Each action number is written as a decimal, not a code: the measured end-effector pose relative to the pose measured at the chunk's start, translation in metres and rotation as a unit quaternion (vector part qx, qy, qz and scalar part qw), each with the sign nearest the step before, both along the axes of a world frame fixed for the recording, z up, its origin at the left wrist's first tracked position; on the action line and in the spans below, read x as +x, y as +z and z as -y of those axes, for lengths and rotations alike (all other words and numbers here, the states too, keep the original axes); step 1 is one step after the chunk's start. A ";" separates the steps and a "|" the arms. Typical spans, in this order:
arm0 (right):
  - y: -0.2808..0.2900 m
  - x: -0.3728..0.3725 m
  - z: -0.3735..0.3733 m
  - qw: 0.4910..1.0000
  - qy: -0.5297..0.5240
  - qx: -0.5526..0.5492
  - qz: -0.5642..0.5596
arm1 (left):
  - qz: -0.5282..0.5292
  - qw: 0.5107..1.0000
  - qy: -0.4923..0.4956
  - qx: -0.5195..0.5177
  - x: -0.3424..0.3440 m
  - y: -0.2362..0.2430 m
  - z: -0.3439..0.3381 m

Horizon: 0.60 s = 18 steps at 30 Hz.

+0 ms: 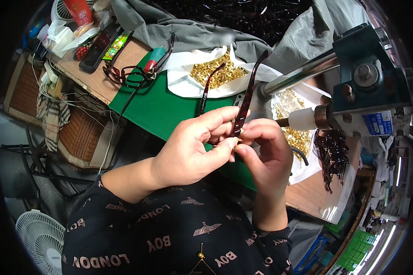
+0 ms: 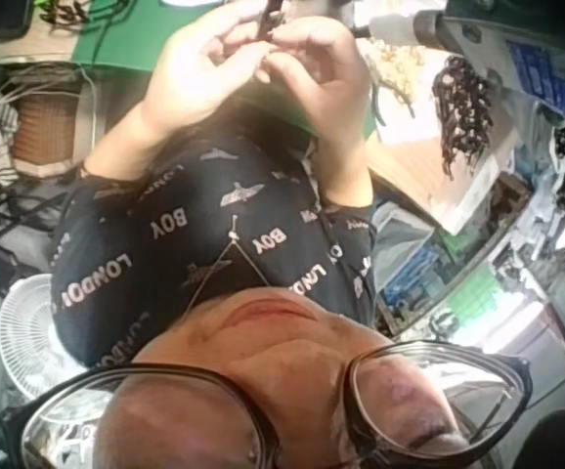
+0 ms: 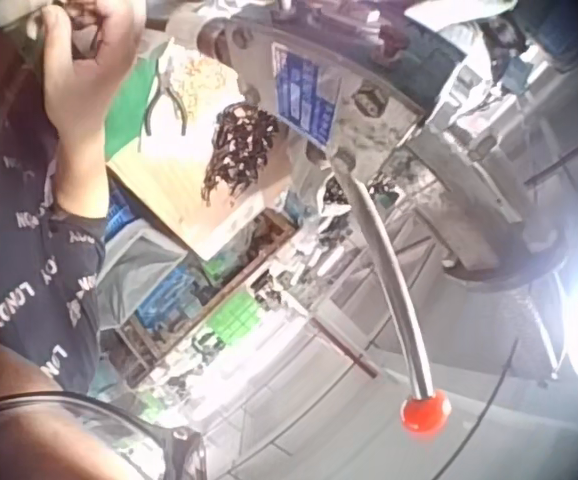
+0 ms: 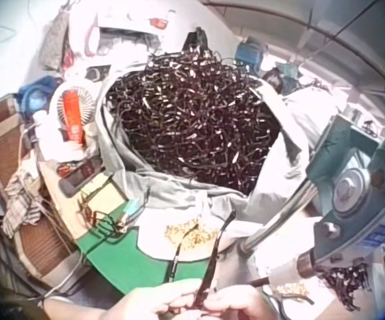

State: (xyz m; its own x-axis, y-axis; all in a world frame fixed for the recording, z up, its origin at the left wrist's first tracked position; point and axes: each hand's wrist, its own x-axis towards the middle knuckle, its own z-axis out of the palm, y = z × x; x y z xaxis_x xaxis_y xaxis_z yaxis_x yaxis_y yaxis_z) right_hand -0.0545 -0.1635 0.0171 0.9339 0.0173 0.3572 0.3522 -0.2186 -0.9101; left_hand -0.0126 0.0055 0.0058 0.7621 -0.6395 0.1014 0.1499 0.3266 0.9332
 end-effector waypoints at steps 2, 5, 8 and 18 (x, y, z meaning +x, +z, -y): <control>0.004 0.000 0.001 1.000 -0.011 -0.025 0.006 | -0.009 1.000 -0.017 -0.001 0.002 0.001 0.001; 0.003 0.001 0.005 0.999 -0.004 0.034 -0.034 | 0.002 0.999 -0.038 -0.022 0.001 0.000 0.001; 0.007 0.005 0.008 0.999 0.005 -0.046 0.017 | 0.041 0.998 -0.035 -0.020 0.000 -0.001 0.003; 0.003 0.004 0.006 0.999 0.010 0.022 -0.046 | 0.067 0.994 -0.027 0.081 0.001 0.008 -0.003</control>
State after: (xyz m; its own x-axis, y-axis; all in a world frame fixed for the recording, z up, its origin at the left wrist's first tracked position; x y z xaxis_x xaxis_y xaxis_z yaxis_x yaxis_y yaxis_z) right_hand -0.0508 -0.1694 0.0201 0.9621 0.0224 0.2716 0.2714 -0.1715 -0.9471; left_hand -0.0115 0.0082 0.0139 0.7123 -0.6958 0.0925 0.0341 0.1660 0.9855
